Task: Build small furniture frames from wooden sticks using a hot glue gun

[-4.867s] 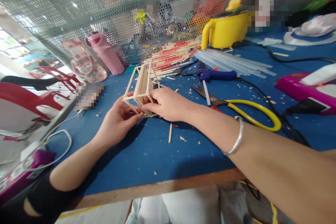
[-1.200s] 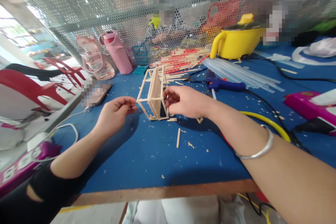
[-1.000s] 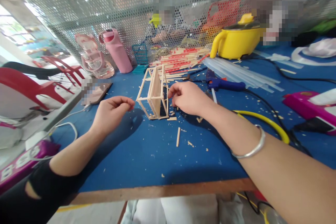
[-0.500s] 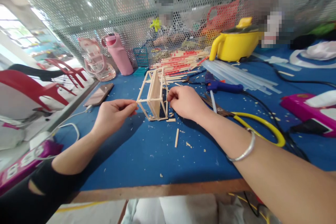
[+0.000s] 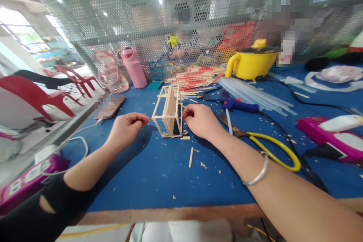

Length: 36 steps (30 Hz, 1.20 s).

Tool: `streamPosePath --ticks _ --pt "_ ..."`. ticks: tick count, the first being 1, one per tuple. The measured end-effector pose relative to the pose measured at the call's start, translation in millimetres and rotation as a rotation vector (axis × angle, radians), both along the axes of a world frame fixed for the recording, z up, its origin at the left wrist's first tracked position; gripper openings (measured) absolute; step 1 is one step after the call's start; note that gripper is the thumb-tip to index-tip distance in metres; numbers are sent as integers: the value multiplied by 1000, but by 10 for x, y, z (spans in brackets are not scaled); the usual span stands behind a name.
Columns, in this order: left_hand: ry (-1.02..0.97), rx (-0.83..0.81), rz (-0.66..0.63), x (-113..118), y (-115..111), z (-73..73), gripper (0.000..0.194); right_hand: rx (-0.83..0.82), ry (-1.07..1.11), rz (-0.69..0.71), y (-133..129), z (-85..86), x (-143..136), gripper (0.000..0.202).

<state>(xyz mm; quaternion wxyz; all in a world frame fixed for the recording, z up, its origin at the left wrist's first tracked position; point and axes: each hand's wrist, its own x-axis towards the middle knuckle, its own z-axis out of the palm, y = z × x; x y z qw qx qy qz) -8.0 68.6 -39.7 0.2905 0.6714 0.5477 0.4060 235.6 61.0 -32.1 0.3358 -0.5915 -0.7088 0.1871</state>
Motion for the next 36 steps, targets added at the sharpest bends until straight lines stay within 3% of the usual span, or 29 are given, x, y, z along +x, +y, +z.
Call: streamPosePath --ticks 5,14,24,30,36 --pt "-31 -11 -51 31 -59 17 24 -4 5 -3 7 -8 -7 13" --pt "-135 25 -136 48 -25 -66 39 1 5 -6 -4 2 -25 16" --pt "-200 -18 -190 58 -29 -67 43 1 -6 8 4 -6 -23 14" --pt "-154 30 -121 72 -21 -54 25 2 -18 2 -16 24 -35 12" --pt "-77 17 -72 39 -7 -50 22 -3 -30 -6 -28 48 -45 13"
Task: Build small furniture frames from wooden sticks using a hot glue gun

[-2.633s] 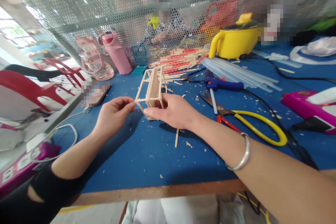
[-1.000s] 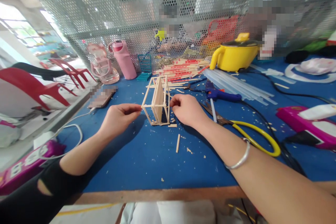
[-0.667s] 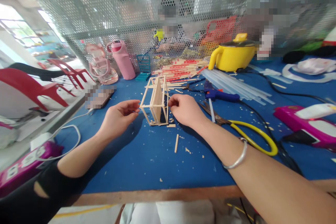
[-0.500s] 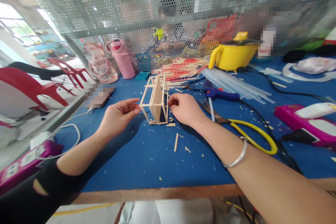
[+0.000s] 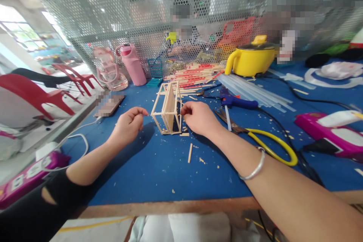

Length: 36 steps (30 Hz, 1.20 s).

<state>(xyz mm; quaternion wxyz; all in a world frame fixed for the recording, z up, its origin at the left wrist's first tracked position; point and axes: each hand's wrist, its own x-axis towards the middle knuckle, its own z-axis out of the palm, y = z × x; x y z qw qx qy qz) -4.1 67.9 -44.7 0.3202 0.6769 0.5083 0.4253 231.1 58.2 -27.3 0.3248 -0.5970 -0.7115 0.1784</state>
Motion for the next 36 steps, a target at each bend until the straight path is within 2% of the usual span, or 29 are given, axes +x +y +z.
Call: streamPosePath --ticks 8,12,15,16,18,21,24,26,27,29,31,33,36 --pt "185 0 4 0 -49 74 24 11 -11 -2 14 -15 8 10" --pt "336 150 -36 1 -86 88 20 11 -17 5 12 -22 13 10" --pt "286 89 -132 57 -161 74 63 14 -25 12 24 -46 4 10" --pt "254 51 -164 83 -191 66 71 15 -30 14 34 -56 1 10" --pt "203 6 -208 131 -241 49 74 14 -47 18 55 -67 4 11" --pt "227 14 -236 171 -276 29 66 3 -92 17 34 -9 59 12" --pt "265 13 -252 172 -271 14 55 -15 -271 -18 -169 176 124 9" --pt "257 -7 -267 166 -262 6 52 -31 -562 -46 -407 322 98 10" --pt "248 -13 -274 164 -258 2 51 -62 -645 -8 -535 377 53 14" --pt "224 -13 -282 161 -251 -9 53 -108 -646 172 -761 414 -84 11" --pt "179 -21 -297 159 -242 -28 57 -73 -624 281 -899 333 -230 11" --pt "126 -41 -321 159 -229 -55 61 66 -612 295 -939 167 -320 20" --pt "73 -54 -333 162 -208 -94 64 280 -506 304 -891 -82 -311 27"
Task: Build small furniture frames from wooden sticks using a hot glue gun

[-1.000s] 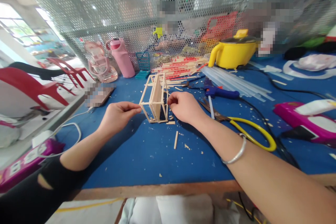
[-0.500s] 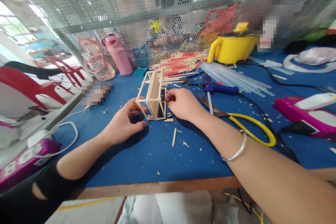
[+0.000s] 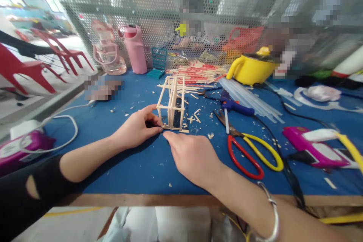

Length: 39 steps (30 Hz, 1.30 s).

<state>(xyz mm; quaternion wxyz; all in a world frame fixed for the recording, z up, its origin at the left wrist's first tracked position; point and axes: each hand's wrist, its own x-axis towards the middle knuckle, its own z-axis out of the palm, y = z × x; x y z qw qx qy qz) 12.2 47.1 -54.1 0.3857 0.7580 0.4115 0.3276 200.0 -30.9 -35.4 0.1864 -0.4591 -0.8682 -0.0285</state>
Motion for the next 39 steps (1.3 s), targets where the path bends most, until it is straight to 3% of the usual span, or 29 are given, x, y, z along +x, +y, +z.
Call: streamPosePath --ticks 4,16,21,27,39 --pt "-18 4 15 11 10 -19 65 33 120 -1 70 -114 81 26" --pt "-14 12 62 55 -6 12 59 -115 113 -91 104 -123 22 25" --pt "14 21 70 74 -7 28 53 -104 99 -87 106 -115 4 25" --pt "18 52 83 69 -11 22 53 -77 70 -144 100 -111 -22 43" --pt "17 44 83 69 -14 23 54 -107 27 -169 108 -108 -55 44"
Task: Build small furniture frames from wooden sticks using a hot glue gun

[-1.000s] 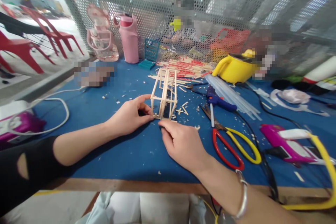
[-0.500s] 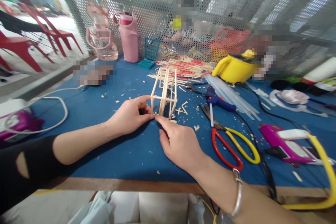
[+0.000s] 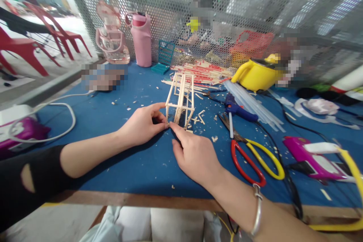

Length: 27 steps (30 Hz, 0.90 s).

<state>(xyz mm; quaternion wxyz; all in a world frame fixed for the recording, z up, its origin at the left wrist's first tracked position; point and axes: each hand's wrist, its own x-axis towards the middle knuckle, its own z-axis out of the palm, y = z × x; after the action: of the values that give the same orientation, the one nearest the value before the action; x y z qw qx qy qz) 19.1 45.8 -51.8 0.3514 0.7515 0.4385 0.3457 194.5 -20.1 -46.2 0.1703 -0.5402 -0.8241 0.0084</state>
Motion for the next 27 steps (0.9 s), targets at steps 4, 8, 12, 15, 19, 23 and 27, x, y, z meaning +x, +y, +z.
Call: streamPosePath --ticks 4,8,12,15,19,23,27 --pt "13 8 4 -1 -6 -1 55 -16 -5 7 -6 14 2 44" --pt "26 30 -8 -7 -3 -4 54 -28 -19 -7 -1 31 -2 45" --pt "53 35 -18 -11 -4 14 55 -25 -20 -7 0 41 -6 44" --pt "89 81 5 -13 -11 23 55 -16 -19 -6 0 49 -10 43" --pt "104 107 12 -17 -14 16 54 -9 -11 0 4 43 -9 42" --pt "108 99 7 -21 -8 21 57 66 73 43 -28 15 22 36" --pt "94 80 -33 -55 13 35 63 289 195 99 -121 91 116 12"
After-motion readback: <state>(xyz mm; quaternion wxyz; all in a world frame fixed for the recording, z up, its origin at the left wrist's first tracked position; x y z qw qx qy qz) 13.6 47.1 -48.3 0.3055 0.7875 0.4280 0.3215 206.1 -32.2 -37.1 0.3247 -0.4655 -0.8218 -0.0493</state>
